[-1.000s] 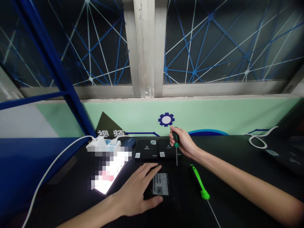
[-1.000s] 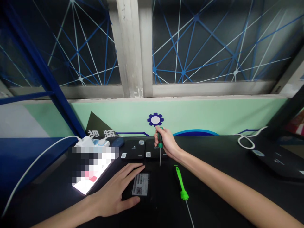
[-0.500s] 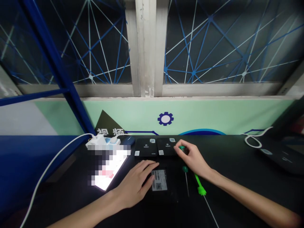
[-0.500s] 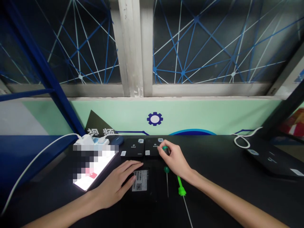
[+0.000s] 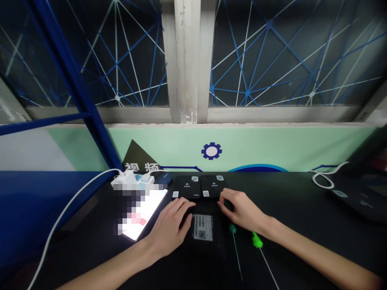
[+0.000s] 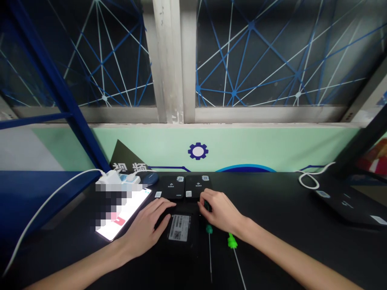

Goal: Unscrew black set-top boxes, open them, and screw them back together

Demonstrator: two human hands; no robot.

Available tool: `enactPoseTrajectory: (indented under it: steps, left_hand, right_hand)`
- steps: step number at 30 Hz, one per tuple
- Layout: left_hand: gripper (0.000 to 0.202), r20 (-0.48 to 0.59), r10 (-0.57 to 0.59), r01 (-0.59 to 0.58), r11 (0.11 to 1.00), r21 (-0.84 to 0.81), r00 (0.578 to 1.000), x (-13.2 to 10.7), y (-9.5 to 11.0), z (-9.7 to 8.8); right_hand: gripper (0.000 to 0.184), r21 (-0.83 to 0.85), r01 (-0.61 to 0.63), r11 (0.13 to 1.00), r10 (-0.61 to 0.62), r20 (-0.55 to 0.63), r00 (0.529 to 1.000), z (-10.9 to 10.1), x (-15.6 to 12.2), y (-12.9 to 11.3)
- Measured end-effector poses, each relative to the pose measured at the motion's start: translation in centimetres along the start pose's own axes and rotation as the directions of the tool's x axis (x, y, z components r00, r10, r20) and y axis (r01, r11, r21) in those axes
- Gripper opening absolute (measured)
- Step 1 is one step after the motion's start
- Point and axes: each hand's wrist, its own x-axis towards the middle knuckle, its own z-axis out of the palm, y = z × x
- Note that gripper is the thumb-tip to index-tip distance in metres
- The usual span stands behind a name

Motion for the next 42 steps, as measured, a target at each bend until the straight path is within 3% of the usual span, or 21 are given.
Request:
enactPoseTrajectory:
  steps: [9, 15, 19, 23, 25, 33, 42]
  left_hand:
    - [0.045, 0.026, 0.016, -0.020, 0.991, 0.133, 1.000, -0.3, -1.0, 0.5]
    - [0.030, 0.061, -0.079, 0.059, 0.958, 0.281, 0.995, 0.0, -1.4, 0.4]
    - [0.024, 0.126, -0.178, 0.108, 0.898, 0.427, 0.976, 0.3, -1.3, 0.3]
    - [0.031, 0.154, -0.188, 0.098, 0.881, 0.464, 0.970, 0.4, -0.9, 0.1]
    - [0.032, 0.158, -0.181, 0.090, 0.883, 0.461, 0.971, 0.5, -0.8, 0.0]
    - [0.029, 0.168, -0.165, 0.079, 0.901, 0.426, 0.972, 0.6, -0.9, 0.0]
    - [0.028, 0.173, -0.169, 0.080, 0.900, 0.429, 0.970, 0.4, -1.0, -0.1]
  right_hand:
    - [0.015, -0.157, 0.057, 0.986, -0.052, 0.035, 0.998, 0.2, -0.4, 0.0]
    - [0.012, -0.122, 0.111, 0.986, -0.113, -0.010, 0.994, -1.0, -0.4, -1.5]
    - [0.037, -0.076, 0.156, 0.985, -0.151, 0.059, 0.987, -1.5, -0.9, -3.7]
    - [0.075, -0.063, 0.133, 0.989, -0.126, 0.114, 0.986, -1.0, -1.6, -5.2]
    - [0.082, -0.050, 0.125, 0.991, -0.117, 0.142, 0.983, -0.7, -1.8, -5.5]
    - [0.078, 0.008, 0.101, 0.995, -0.101, 0.169, 0.980, -0.3, -1.7, -5.8]
    - [0.059, 0.124, 0.093, 0.988, -0.105, 0.090, 0.990, -0.7, -1.4, -5.1]
